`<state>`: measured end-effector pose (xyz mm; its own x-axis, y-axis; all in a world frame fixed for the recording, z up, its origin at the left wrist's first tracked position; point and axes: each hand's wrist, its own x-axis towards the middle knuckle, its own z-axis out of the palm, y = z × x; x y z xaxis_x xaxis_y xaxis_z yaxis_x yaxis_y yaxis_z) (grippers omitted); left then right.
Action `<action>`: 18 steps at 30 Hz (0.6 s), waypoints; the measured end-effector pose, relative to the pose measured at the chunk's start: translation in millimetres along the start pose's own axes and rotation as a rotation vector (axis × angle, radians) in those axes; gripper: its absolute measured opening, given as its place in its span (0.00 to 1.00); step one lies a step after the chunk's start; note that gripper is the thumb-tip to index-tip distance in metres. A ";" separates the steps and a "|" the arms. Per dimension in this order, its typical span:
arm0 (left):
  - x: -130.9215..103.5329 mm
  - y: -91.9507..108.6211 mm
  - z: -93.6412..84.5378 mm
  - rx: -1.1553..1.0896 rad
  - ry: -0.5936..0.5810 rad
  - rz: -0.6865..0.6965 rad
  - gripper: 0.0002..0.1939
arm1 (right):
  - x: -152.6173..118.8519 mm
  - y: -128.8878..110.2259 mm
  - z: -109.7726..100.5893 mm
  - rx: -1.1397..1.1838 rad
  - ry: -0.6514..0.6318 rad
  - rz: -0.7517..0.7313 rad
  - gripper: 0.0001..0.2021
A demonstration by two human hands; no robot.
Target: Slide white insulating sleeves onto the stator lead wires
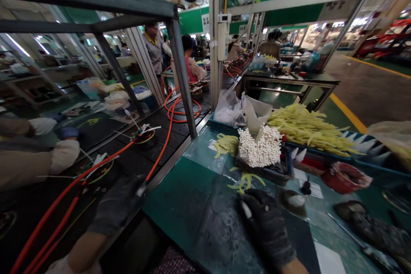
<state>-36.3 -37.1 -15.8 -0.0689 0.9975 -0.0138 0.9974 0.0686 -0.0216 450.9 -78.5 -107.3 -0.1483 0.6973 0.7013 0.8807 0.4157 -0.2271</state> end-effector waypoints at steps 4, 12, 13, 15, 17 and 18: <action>50.6 30.6 0.0 0.035 -0.157 0.043 0.29 | 2.4 -0.1 -2.5 0.001 0.000 -0.014 0.15; 118.1 42.7 -2.4 0.019 -0.093 0.037 0.34 | 4.9 -3.2 -2.9 0.032 0.040 -0.018 0.12; 118.8 42.1 -2.8 0.009 -0.084 0.049 0.35 | 5.1 -3.7 -3.0 0.036 0.048 -0.018 0.12; 116.6 39.4 -5.4 -0.009 -0.065 0.076 0.38 | 5.4 -4.8 -3.6 0.040 0.049 -0.015 0.12; 111.3 34.1 -12.1 -0.015 -0.035 0.098 0.38 | 5.1 -5.8 -4.0 0.038 0.035 -0.011 0.12; 108.1 30.0 -17.2 -0.012 -0.012 0.104 0.37 | 4.6 -6.3 -4.1 0.037 0.029 -0.007 0.13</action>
<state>-13.5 73.0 -0.7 0.0351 0.9990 -0.0276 0.9993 -0.0353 -0.0075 446.5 -80.3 -99.8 -0.1405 0.6776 0.7218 0.8626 0.4417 -0.2467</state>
